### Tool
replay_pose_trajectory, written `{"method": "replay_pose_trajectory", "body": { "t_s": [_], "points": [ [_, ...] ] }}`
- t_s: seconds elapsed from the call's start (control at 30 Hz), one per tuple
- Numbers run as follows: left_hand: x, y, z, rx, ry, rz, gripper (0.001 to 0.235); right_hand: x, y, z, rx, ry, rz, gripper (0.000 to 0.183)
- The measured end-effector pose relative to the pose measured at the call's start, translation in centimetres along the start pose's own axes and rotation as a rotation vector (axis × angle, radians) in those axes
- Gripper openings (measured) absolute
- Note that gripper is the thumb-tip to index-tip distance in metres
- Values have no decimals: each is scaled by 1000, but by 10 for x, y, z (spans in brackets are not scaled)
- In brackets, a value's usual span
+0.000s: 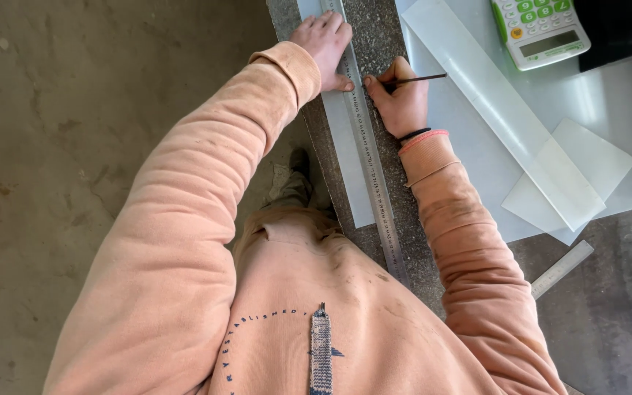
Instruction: The recorder uses a ruler and a marking tool to measure and cut strips of white insulation material on a workbench.
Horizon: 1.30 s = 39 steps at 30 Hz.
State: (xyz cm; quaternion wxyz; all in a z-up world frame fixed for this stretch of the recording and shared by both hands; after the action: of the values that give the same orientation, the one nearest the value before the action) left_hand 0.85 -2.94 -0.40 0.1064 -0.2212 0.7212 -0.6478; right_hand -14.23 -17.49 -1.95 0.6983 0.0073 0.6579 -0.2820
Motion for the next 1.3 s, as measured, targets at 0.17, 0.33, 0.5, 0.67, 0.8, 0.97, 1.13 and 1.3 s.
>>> {"method": "replay_pose_trajectory", "body": {
  "t_s": [0.17, 0.33, 0.5, 0.67, 0.8, 0.97, 1.13, 1.3],
  "points": [
    [12, -11, 3, -157, -79, 1, 96, -5, 0, 0, 32, -8, -43, 33],
    [19, 19, -22, 176, -142, -66, 89, -1, 0, 0, 37, 1, -78, 32],
    [82, 24, -81, 121, -85, -187, 85, -2, -1, 2, 37, 1, -21, 32],
    [105, 18, -96, 139, -83, -273, 95, 5, 4, -2, 55, -7, -55, 33],
    [107, 20, -93, 165, -99, -243, 106, 6, 2, 0, 56, -35, -59, 30],
    [107, 19, -94, 126, -142, -236, 102, 6, 3, -5, 33, -38, -46, 31],
    [106, 16, -90, 82, -133, -199, 103, 0, -8, -23, 34, -36, -80, 31],
    [105, 24, -91, 99, -130, -212, 104, -2, -23, -62, -15, 53, -25, 34]
  ]
}}
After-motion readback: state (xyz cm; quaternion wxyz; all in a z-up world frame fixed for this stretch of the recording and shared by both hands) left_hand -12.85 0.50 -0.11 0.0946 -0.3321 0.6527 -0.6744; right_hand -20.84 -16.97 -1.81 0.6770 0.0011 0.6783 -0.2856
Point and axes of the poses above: each hand's wrist, its own z-axis towards the middle knuckle, its own y-axis out of the palm, x = y × z, the point moved 2 cm from there along z, towards the middle knuckle, and after that the axes turned 5 degrees about y, right-handed, at the moved point
